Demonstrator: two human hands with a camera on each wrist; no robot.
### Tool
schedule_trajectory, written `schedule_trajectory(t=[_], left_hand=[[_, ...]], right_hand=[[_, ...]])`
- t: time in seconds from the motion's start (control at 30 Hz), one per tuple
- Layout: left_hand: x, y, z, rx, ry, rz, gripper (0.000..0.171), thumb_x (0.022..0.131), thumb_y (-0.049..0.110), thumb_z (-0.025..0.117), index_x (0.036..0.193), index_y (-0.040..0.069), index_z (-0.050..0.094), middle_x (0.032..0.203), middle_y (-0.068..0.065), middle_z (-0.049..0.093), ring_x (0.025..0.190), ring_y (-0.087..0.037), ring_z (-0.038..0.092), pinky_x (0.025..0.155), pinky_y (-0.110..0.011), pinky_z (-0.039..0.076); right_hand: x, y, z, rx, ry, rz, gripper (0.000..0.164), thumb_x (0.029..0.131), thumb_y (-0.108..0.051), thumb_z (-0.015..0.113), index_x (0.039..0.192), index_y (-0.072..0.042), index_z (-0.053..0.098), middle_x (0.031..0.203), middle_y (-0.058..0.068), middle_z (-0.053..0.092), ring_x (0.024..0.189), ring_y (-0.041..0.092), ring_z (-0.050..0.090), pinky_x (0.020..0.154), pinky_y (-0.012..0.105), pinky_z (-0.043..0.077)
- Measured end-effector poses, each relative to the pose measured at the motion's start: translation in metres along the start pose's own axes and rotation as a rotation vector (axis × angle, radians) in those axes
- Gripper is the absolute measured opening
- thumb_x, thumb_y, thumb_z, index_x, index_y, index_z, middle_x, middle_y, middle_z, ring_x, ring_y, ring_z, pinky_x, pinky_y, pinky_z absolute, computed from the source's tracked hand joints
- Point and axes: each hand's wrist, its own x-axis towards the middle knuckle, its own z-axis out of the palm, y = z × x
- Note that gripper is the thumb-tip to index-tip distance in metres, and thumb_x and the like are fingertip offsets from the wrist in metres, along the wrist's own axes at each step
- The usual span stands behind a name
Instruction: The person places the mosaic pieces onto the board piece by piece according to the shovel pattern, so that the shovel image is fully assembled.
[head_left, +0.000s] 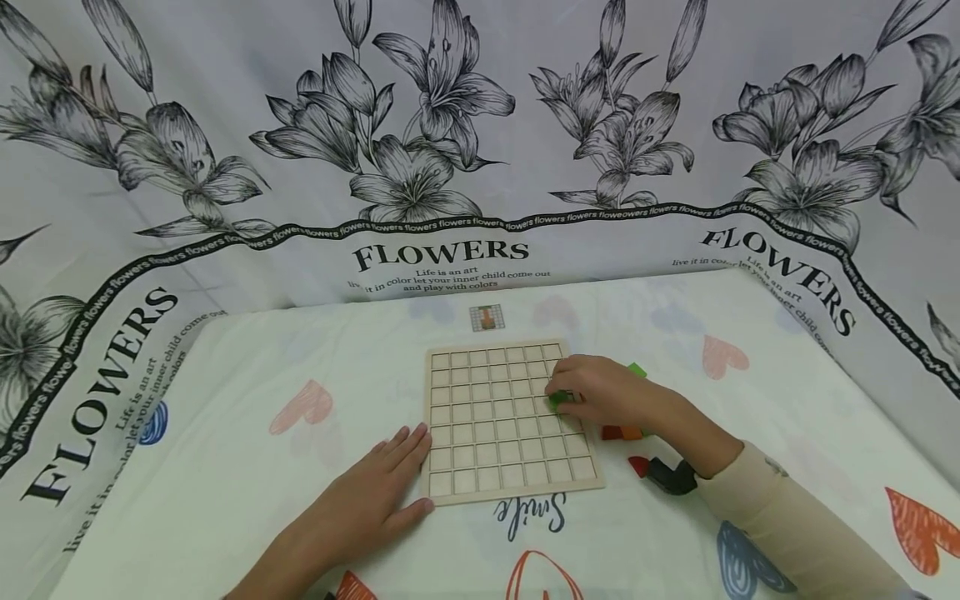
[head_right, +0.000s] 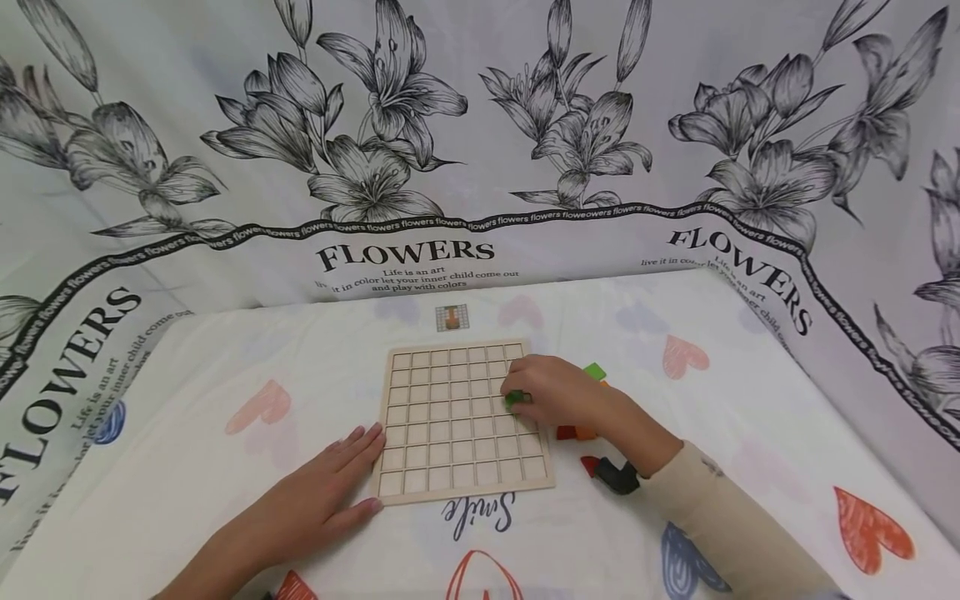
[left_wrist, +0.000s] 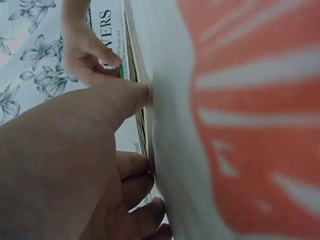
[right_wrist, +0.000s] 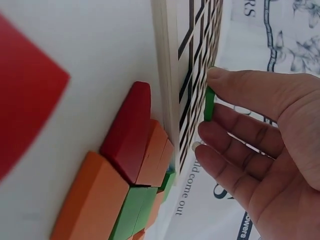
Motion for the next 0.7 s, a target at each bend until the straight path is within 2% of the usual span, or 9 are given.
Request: schedule_trajectory(t=[0.17, 0.37, 0.57, 0.7], left_hand=[[0.002, 0.004, -0.001, 0.015, 0.0, -0.028, 0.071, 0.101, 0.047, 0.054, 0.151, -0.002, 0.041, 0.158, -0.013, 0.036, 0.145, -0.031, 0.032, 0.114, -0.047, 0.031], [0.008, 0.01, -0.001, 0.005, -0.02, -0.056, 0.079, 0.1, 0.054, 0.052, 0.15, -0.006, 0.039, 0.159, -0.018, 0.033, 0.145, -0.034, 0.033, 0.113, -0.048, 0.033], [0.016, 0.014, 0.001, 0.067, 0.014, -0.031, 0.079, 0.1, 0.054, 0.052, 0.143, -0.012, 0.043, 0.157, -0.025, 0.032, 0.144, -0.037, 0.034, 0.112, -0.048, 0.034], [0.021, 0.015, 0.001, 0.107, 0.027, -0.014, 0.074, 0.099, 0.053, 0.056, 0.133, -0.012, 0.048, 0.155, -0.029, 0.033, 0.142, -0.039, 0.036, 0.111, -0.049, 0.036]], right_hand=[[0.008, 0.003, 0.001, -0.007, -0.013, 0.025, 0.017, 0.088, -0.013, 0.079, 0.105, -0.01, 0.077, 0.1, -0.001, 0.066, 0.087, 0.014, 0.06, 0.076, 0.03, 0.053], [0.016, 0.007, 0.001, 0.022, 0.005, 0.01, 0.015, 0.089, -0.01, 0.077, 0.103, -0.008, 0.077, 0.099, 0.0, 0.067, 0.084, 0.015, 0.06, 0.074, 0.029, 0.052], [0.027, 0.01, -0.004, 0.033, 0.017, 0.061, 0.016, 0.088, -0.011, 0.078, 0.104, -0.007, 0.077, 0.099, -0.001, 0.067, 0.087, 0.015, 0.062, 0.078, 0.029, 0.053], [0.035, 0.014, -0.008, 0.064, 0.024, 0.083, 0.017, 0.088, -0.009, 0.078, 0.105, -0.007, 0.077, 0.099, -0.001, 0.068, 0.089, 0.015, 0.063, 0.08, 0.031, 0.054]])
